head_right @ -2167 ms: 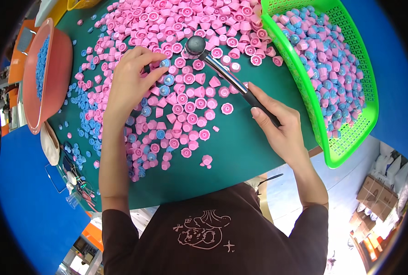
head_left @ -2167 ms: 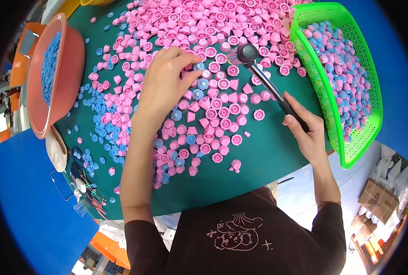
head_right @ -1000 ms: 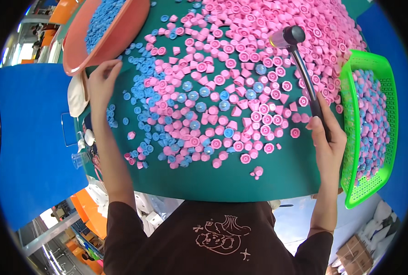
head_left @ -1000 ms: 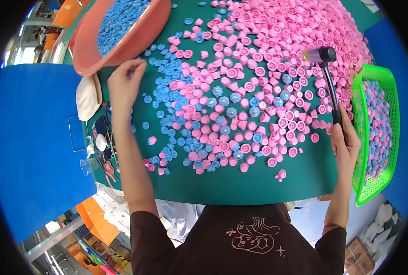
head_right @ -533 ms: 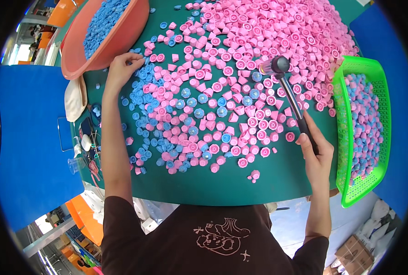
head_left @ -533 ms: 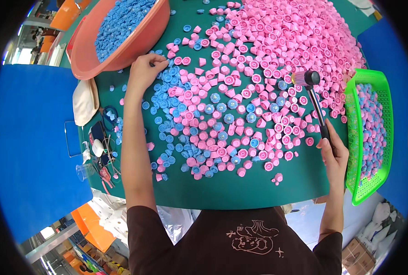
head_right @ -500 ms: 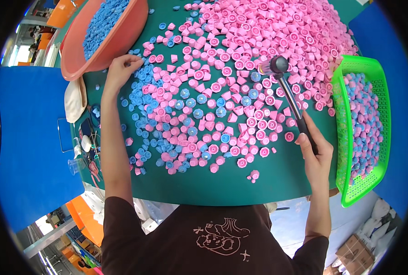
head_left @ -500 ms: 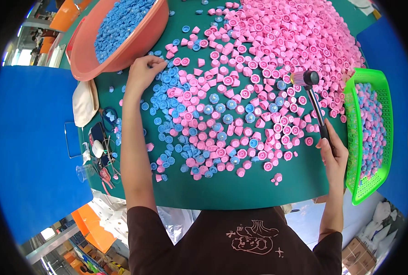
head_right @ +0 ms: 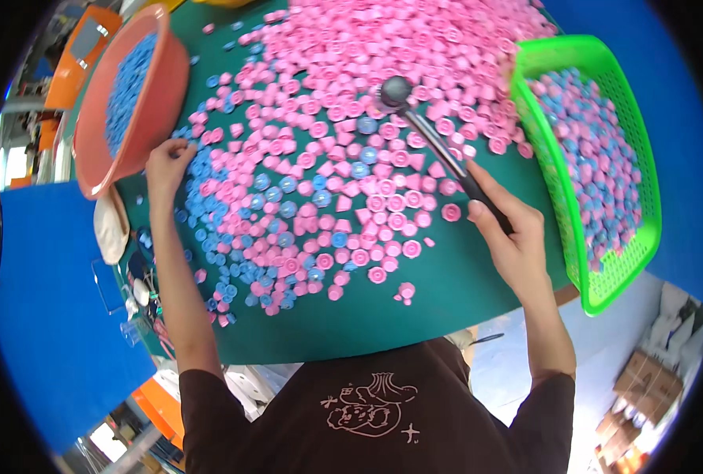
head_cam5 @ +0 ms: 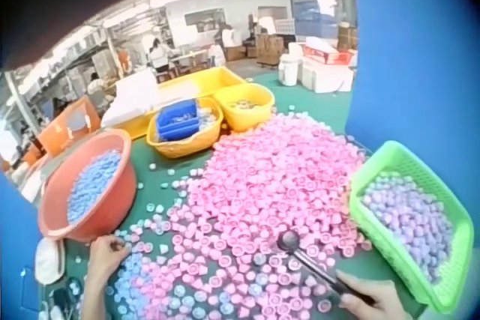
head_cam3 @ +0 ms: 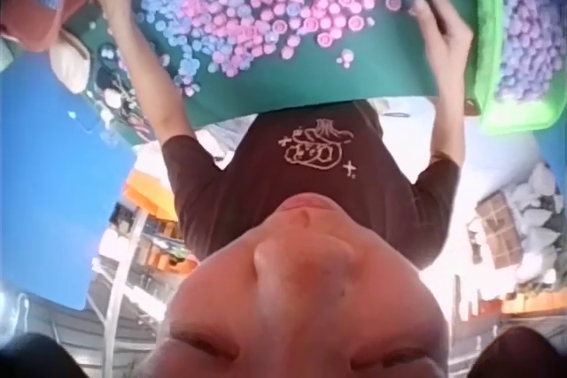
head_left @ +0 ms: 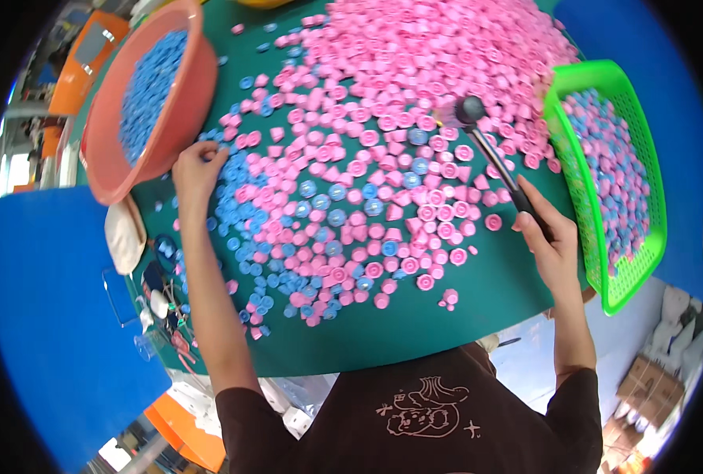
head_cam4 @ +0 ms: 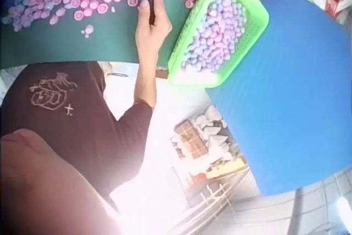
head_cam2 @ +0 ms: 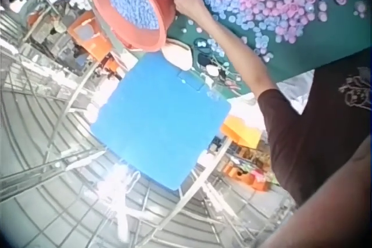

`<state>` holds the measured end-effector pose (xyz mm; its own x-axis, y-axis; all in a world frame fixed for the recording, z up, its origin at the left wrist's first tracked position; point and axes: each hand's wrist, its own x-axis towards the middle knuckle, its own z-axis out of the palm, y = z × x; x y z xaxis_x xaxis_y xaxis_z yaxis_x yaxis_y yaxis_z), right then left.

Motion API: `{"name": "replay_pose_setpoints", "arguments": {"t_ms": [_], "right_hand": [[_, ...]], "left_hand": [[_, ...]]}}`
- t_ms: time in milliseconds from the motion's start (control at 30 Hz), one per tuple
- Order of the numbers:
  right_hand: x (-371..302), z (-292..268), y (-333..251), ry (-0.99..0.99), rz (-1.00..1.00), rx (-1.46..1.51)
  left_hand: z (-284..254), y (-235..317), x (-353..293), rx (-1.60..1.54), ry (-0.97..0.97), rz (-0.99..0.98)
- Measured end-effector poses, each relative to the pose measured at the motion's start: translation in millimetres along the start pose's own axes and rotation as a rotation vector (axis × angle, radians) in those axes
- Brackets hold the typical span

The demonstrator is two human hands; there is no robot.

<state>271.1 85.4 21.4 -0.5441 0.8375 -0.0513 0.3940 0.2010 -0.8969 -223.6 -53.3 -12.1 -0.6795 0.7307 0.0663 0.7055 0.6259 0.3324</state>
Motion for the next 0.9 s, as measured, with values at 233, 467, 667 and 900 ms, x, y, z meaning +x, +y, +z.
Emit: {"name": "replay_pose_setpoints", "arguments": {"t_ms": [233, 467, 667, 900], "right_hand": [[-0.7, -14.2, 7.6, 0.05, 0.052, 0.005], [4.4, -16.4, 12.9, 0.036, -0.009, -0.04], [3.9, -21.7, 18.4, 0.019, -0.005, -0.068], [4.6, -19.3, 19.6, 0.002, -0.035, -0.1]], "left_hand": [[-4.9, 126.9, -41.7, -0.311, 0.084, 0.313], [52.9, 239.7, -68.3, -0.376, -0.127, 0.726], [73.8, 250.3, -63.9, -0.253, -0.096, 0.769], [75.7, 250.9, -63.9, -0.26, -0.121, 0.773]]}}
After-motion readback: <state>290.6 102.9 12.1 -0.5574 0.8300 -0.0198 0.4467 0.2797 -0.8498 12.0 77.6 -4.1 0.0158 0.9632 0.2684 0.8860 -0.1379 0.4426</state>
